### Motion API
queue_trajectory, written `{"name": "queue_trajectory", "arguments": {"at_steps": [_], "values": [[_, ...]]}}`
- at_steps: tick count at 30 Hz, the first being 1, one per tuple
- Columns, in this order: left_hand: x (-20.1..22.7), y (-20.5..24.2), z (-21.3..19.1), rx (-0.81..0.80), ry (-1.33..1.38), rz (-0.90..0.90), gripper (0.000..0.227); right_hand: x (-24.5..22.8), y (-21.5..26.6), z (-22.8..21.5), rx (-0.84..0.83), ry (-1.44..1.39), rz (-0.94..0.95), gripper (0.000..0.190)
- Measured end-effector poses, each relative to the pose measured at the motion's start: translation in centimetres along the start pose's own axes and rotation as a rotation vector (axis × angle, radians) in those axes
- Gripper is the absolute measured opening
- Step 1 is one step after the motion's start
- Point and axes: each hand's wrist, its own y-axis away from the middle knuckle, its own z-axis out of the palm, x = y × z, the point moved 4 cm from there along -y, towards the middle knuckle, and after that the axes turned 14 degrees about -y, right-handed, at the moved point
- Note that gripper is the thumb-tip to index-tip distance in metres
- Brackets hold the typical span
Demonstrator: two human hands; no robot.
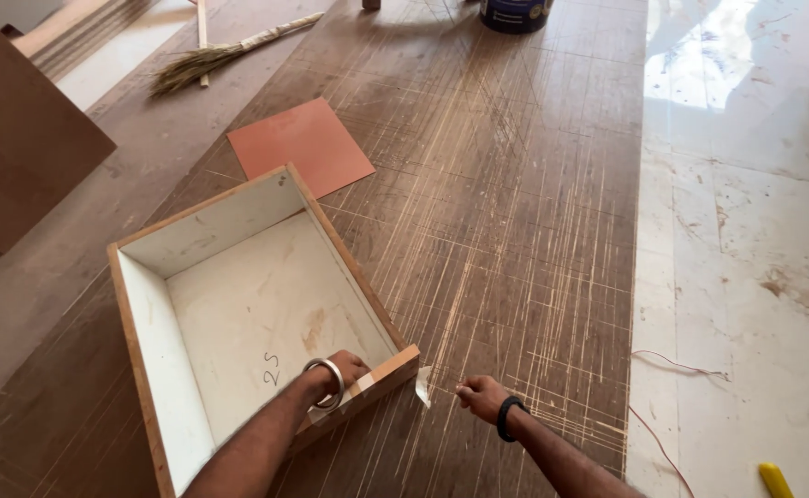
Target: Applying edge banding tape to the edges of a wooden drawer and trimming the excess with a hand planer.
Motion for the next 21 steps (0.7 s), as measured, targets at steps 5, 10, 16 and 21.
{"name": "queue_trajectory", "arguments": {"at_steps": [5,10,16,21], "values": [[-0.1,-0.3,0.5,0.130,0.037,0.023,0.031,0.7,-0.6,-0.1,-0.032,-0.029,0.021,0.036],[-0.3,0.3,0.0,0.123,0.006,-0.015,0.031,1.9,-1.5,-0.2,-0.058,-0.023,0.035,0.036],[-2.9,-4.1,1.1,-0.019,-0.128,0.103,0.032,3.5,-4.8,-0.7,-0.134,-0.053,0.157,0.039],[1.6,1.0,-1.2,0.270,-0.129,0.086,0.028,3.5,-3.8,-0.6,-0.129,-0.041,0.145,0.039]]}}
